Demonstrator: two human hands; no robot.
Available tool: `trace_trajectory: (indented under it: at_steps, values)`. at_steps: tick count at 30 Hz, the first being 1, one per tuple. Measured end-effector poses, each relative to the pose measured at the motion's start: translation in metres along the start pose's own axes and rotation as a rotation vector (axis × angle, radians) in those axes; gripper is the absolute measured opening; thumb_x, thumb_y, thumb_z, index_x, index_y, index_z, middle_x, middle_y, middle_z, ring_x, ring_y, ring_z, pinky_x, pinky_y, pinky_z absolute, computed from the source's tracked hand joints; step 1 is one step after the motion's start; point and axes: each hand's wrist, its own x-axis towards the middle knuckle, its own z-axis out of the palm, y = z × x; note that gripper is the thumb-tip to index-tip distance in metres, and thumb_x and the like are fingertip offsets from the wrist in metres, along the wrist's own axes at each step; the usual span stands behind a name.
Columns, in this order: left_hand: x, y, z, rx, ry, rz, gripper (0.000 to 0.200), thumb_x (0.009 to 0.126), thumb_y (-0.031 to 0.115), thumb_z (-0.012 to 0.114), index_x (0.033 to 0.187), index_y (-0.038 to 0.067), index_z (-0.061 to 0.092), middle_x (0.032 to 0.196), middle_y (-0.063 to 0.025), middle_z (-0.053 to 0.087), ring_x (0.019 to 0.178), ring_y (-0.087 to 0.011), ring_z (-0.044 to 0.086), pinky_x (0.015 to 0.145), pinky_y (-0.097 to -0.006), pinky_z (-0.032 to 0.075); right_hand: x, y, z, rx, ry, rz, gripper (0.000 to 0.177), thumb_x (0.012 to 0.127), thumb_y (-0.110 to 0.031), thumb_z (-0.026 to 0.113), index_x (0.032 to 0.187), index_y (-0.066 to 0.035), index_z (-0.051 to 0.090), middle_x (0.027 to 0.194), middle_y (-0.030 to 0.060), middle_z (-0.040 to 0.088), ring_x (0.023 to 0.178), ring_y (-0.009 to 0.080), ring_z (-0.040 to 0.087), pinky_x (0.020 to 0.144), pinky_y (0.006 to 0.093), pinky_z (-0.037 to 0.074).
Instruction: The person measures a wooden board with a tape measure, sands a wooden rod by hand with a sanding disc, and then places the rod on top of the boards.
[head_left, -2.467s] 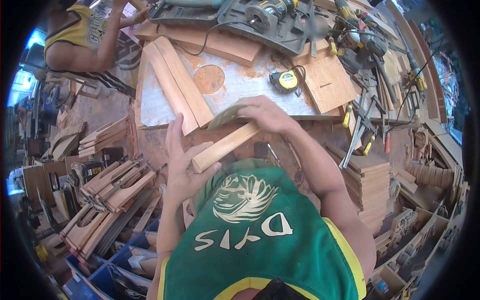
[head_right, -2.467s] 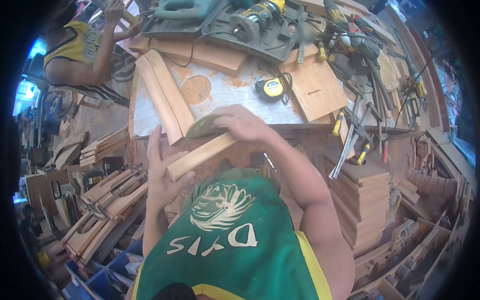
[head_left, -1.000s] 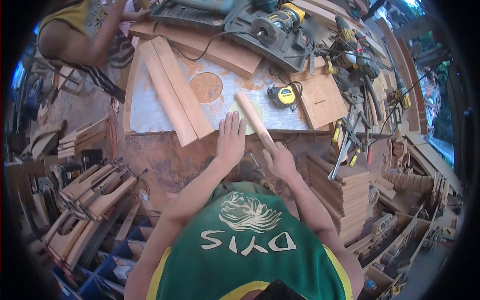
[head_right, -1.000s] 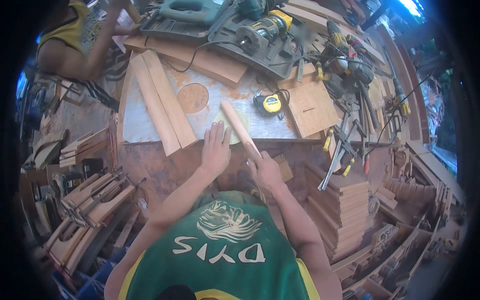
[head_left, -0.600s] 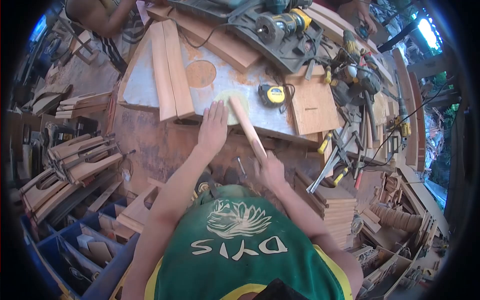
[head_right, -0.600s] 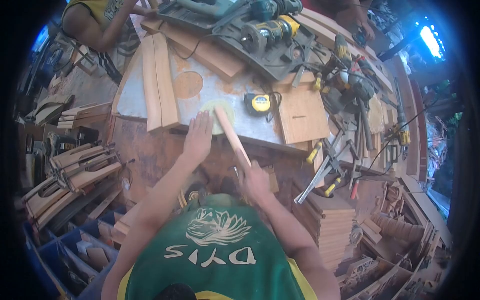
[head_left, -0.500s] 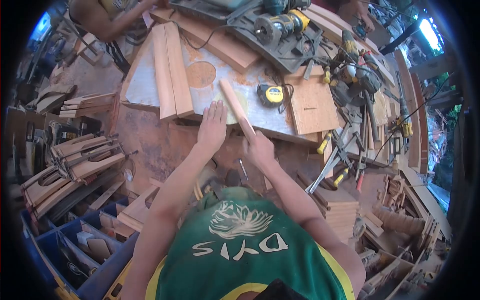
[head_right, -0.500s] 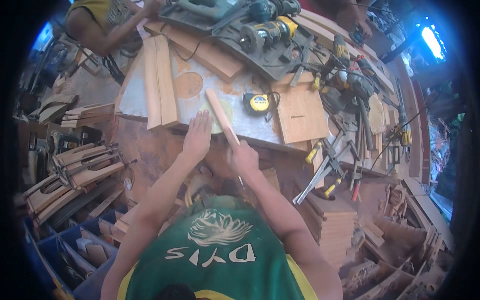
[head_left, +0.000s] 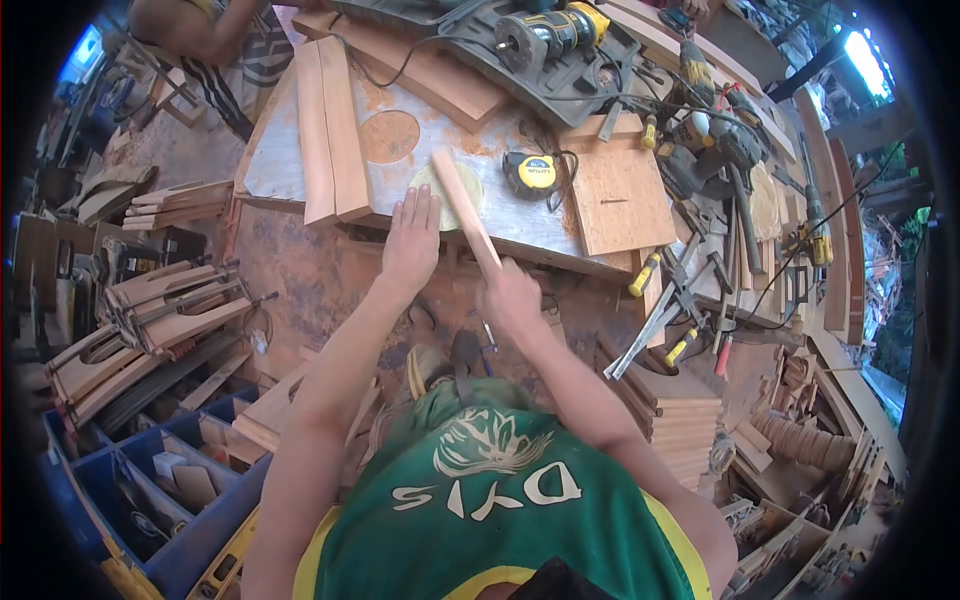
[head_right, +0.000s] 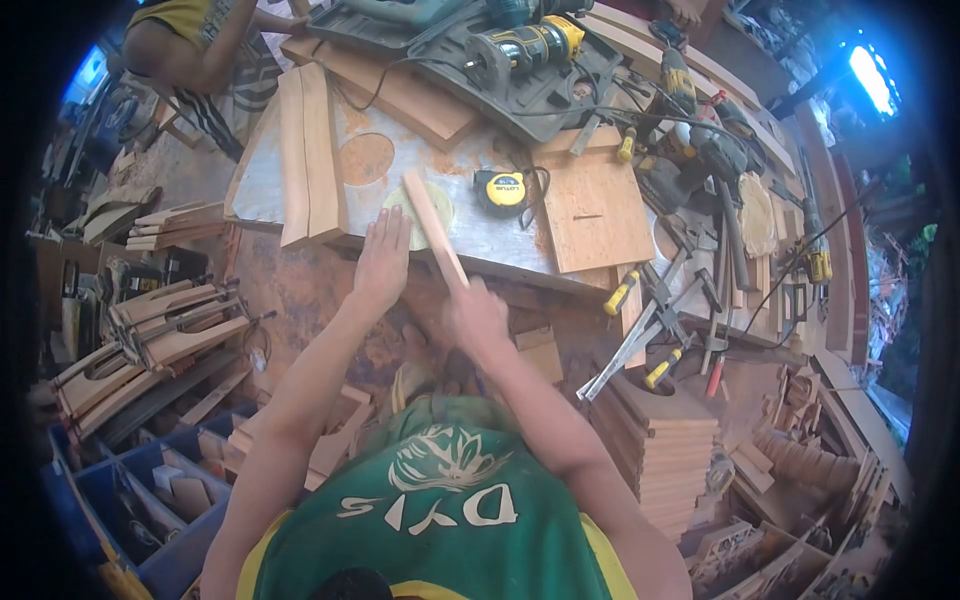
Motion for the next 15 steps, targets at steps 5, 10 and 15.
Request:
trace_trajectory:
  at_steps: [5, 10, 15]
  values:
    - [0.002, -0.001, 0.002, -0.062, 0.064, -0.005, 0.061, 0.093, 0.003, 0.051, 0.152, -0.007, 0.038, 0.162, -0.0271, 0.032, 0.152, -0.0442, 0.029, 0.124, -0.0542, 0.028, -0.018, -0.007, -0.019, -0.021, -0.092, 0.088, 0.077, 0.09, -0.015, 0.06, 0.161, -0.027, 0.034, 0.09, 0.0246, 0.063, 0.078, 0.047, 0.068, 0.071, 0.0582, 0.055]
    - [0.0, 0.0, -0.004, -0.02, 0.0, 0.002, 0.059, 0.096, 0.008, 0.05, 0.151, -0.006, 0.039, 0.162, -0.0256, 0.034, 0.151, -0.0423, 0.032, 0.124, -0.0542, 0.028, 0.04, -0.018, -0.01, -0.009, -0.074, 0.091, 0.077, 0.09, -0.014, 0.058, 0.161, -0.03, 0.033, 0.09, 0.0242, 0.064, 0.082, 0.0463, 0.068, 0.073, 0.0589, 0.055]
    - [0.0, -0.004, 0.0, -0.152, 0.065, 0.0, 0.057, 0.094, 0.01, 0.054, 0.148, -0.005, 0.043, 0.161, -0.0252, 0.035, 0.15, -0.0433, 0.033, 0.122, -0.0552, 0.03, -0.076, -0.001, -0.038, 0.033, -0.163, 0.14, 0.074, 0.092, -0.017, 0.061, 0.16, -0.029, 0.037, 0.097, 0.025, 0.067, 0.086, 0.0463, 0.07, 0.078, 0.0565, 0.056]
